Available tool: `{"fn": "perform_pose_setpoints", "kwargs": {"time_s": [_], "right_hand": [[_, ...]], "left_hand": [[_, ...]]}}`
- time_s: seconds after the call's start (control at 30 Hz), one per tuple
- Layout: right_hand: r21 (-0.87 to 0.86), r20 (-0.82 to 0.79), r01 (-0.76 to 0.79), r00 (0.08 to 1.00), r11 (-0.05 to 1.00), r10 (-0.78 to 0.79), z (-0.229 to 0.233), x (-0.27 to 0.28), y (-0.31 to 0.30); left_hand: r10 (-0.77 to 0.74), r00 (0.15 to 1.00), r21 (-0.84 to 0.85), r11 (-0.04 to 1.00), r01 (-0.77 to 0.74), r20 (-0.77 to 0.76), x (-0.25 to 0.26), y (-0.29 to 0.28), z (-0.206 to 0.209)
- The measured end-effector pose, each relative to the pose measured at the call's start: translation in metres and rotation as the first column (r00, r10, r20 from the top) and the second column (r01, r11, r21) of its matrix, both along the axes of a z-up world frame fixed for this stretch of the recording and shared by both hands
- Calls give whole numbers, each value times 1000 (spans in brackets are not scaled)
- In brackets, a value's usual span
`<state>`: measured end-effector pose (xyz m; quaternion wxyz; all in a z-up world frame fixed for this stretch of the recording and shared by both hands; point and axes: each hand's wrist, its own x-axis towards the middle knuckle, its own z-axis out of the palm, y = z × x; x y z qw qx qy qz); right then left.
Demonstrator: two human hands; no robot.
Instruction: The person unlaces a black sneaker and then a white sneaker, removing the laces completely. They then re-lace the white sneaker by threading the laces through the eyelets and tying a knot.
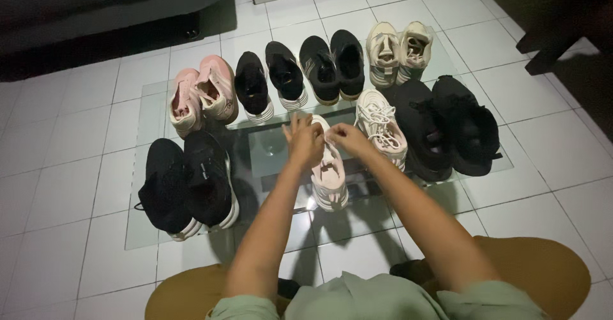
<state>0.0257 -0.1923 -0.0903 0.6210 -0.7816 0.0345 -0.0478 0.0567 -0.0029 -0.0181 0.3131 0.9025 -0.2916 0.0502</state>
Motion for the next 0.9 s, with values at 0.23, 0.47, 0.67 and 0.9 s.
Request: {"fn": "perform_pose_setpoints", "kwargs": {"time_s": [0.23,0.47,0.67,0.9], "right_hand": [[-112,-97,100,989,989,-111,48,-24,16],[-272,261,278,943,922,-207,28,-22,31],[-438,359,354,912,826,-200,60,-36,40],[-38,252,-14,968,999,23,119,-11,51]], "left_hand": [[-159,987,40,987,158,23,29,3,-9],[-118,993,-54,992,118,8,43,31,26],[41,950,-201,979,23,310,71,72,103],[-104,969,-276,947,165,223,36,25,108]]}}
